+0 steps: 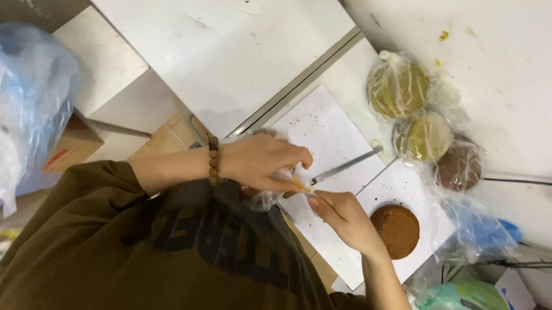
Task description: The recorder unpacks several cake layers from plastic bags and prepares them on a workbench by slicing them with a knife.
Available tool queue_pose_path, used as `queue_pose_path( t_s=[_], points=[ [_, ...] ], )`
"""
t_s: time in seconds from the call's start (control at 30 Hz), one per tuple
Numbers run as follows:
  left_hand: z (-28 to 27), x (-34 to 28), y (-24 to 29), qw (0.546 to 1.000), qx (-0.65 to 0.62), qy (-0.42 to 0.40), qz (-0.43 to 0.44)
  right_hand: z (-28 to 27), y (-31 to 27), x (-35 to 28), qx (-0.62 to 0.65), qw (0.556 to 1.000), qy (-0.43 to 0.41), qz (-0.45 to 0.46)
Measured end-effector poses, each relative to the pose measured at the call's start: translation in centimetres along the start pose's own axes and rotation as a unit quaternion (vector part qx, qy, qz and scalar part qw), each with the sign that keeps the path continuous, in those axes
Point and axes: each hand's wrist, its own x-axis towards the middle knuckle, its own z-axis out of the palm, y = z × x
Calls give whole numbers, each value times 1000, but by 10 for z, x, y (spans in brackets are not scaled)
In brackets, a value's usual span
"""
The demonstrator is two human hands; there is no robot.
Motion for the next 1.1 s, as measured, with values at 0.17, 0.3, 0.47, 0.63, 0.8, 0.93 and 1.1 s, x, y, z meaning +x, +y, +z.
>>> queue_pose_path(
  t_s=[0.17, 0.3, 0.47, 0.63, 0.8, 0.93, 1.1],
  points=[
    [-3, -22, -5, 983, 75, 97, 133, -4, 26, -13, 36, 998, -53, -6],
    [2, -36, -12, 972, 47, 55, 222, -7, 23, -13, -38, 988, -101, -114],
    [0, -40, 2, 978, -66, 33, 193, -10, 23, 3, -47, 984, -105, -138],
    [34, -28, -29, 988, -44, 90, 116, -5, 22, 19, -13, 965, -77, -249],
    [55, -1, -88, 971, -187, 118, 87, -4, 53, 49, -33, 975, 10, -217],
    [18, 15, -94, 875, -377, 292, -80, -20, 58, 83, 113, 976, 144, -122],
    [-4, 0, -134, 889, -287, 356, -24, -81, 62, 128, 197, 900, 348, -170]
  ],
)
